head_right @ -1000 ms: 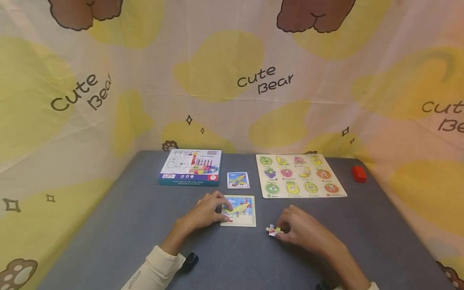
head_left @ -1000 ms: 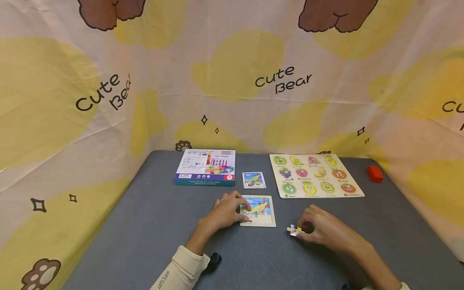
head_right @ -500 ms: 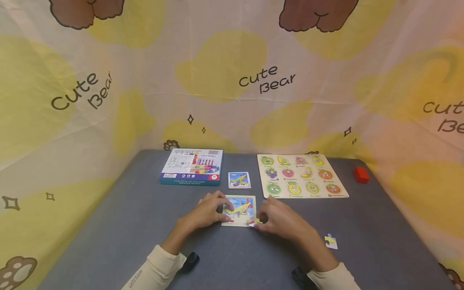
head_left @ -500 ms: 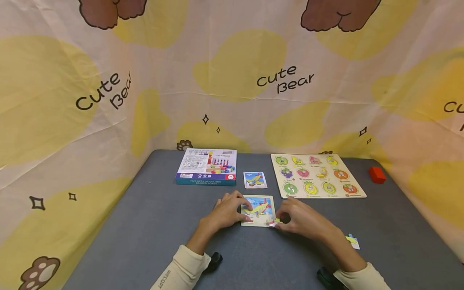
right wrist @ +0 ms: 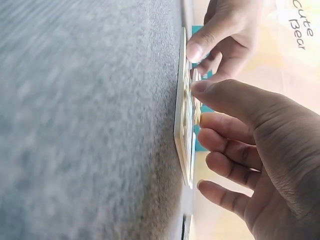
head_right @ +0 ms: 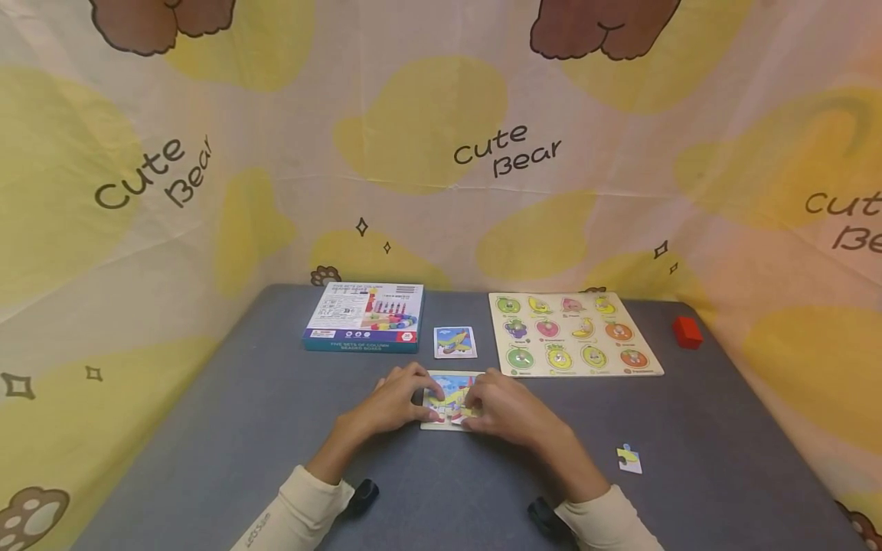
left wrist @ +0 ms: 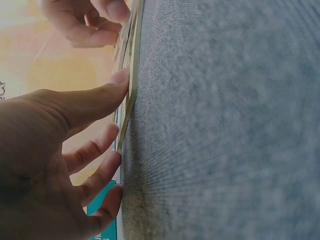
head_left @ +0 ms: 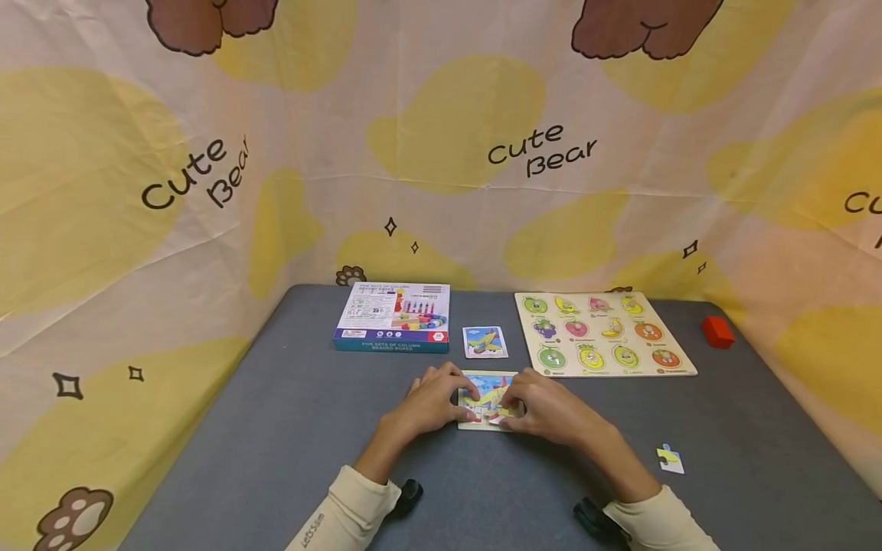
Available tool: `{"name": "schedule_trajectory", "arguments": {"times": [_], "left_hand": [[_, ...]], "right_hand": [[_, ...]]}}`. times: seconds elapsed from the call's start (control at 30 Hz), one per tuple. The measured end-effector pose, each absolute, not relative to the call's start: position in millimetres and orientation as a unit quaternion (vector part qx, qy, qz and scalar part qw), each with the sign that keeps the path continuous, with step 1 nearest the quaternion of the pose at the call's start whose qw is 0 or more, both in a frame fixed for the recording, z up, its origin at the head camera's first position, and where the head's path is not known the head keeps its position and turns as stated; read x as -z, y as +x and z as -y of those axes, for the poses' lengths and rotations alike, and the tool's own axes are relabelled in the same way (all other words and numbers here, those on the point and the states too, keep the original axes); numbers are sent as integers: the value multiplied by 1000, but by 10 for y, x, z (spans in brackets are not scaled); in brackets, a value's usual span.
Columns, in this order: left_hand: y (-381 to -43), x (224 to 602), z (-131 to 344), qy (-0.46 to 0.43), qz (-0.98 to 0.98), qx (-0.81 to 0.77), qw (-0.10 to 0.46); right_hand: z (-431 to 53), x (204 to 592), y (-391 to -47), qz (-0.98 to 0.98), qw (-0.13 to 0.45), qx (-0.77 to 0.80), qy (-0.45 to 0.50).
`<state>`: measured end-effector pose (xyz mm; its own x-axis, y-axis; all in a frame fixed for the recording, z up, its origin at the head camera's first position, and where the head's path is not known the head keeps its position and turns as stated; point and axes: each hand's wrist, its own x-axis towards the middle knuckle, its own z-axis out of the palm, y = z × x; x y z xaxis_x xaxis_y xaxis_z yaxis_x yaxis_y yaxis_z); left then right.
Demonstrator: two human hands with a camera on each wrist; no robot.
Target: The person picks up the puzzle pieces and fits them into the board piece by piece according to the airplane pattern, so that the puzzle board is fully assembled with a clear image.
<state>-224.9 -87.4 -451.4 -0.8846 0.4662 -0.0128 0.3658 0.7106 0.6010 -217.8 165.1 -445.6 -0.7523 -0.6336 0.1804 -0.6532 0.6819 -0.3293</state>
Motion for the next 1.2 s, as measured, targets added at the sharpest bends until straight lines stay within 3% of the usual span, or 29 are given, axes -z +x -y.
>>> {"name": "schedule_trajectory", "arguments": {"times": [1.2], "left_hand": [[-2273, 4505, 899, 235, -918, -304, 97]], "right_hand": [[-1541, 4474, -2199, 909, -17, -198, 366]]}}
